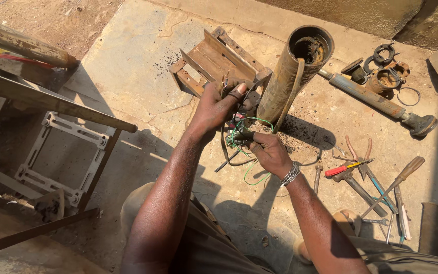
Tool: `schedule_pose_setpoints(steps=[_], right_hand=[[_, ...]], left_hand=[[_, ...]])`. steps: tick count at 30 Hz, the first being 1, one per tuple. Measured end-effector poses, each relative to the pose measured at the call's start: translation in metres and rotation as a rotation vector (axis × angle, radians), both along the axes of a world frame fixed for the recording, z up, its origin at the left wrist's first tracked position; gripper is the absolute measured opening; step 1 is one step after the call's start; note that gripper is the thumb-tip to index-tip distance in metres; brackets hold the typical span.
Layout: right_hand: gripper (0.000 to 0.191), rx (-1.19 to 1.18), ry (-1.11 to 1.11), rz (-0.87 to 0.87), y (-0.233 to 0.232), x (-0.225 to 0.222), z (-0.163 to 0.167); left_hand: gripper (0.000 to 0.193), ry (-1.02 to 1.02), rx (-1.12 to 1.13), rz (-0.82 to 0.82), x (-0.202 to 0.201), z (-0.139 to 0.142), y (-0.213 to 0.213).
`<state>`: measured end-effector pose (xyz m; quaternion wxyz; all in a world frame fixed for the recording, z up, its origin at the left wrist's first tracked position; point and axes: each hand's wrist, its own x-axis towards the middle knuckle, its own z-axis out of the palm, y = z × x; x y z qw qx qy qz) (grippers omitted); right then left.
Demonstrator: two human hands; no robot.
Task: The person sits on the ground and works on a cylindrical metal object with wires. They use pliers to strip and twist wires, then connect them to a clamp meter to test the circuit.
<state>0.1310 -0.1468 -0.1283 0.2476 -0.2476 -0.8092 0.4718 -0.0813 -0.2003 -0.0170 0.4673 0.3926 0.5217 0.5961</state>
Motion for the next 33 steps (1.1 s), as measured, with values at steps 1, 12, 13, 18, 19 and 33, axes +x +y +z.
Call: schedule_pose_setpoints(steps=[1, 12, 13, 18, 19, 33], right_hand=[[0.026, -0.009, -0.027, 0.025, 0.002, 0.002, -0.005], [0.035, -0.053, 0.075, 0.035, 0.022, 0.014, -0.012], [0.035, 0.013, 0.170, 0.050, 0.022, 0.014, -0.005], [0.030, -0.186, 0.303, -0.164, 0.005, 0.007, 0.033], [0.030, -0.219, 0.371, -0.178, 0.000, 0.004, 0.038], [0.016, -0.176, 0.497, -0.344, -0.013, 0.002, 0.037]], left_hand=[[0.033, 0.033, 0.041, 0.045, -0.001, 0.002, -0.001], [0.029, 0.023, 0.160, 0.002, -0.016, 0.010, -0.007], [0.029, 0.014, 0.175, -0.024, -0.016, 0.010, -0.007], [0.018, 0.061, -0.019, 0.000, 0.004, 0.006, 0.003], [0.015, 0.091, -0.070, 0.008, 0.012, 0.004, 0.005], [0.022, 0.007, -0.146, -0.082, 0.054, -0.011, 0.010]])
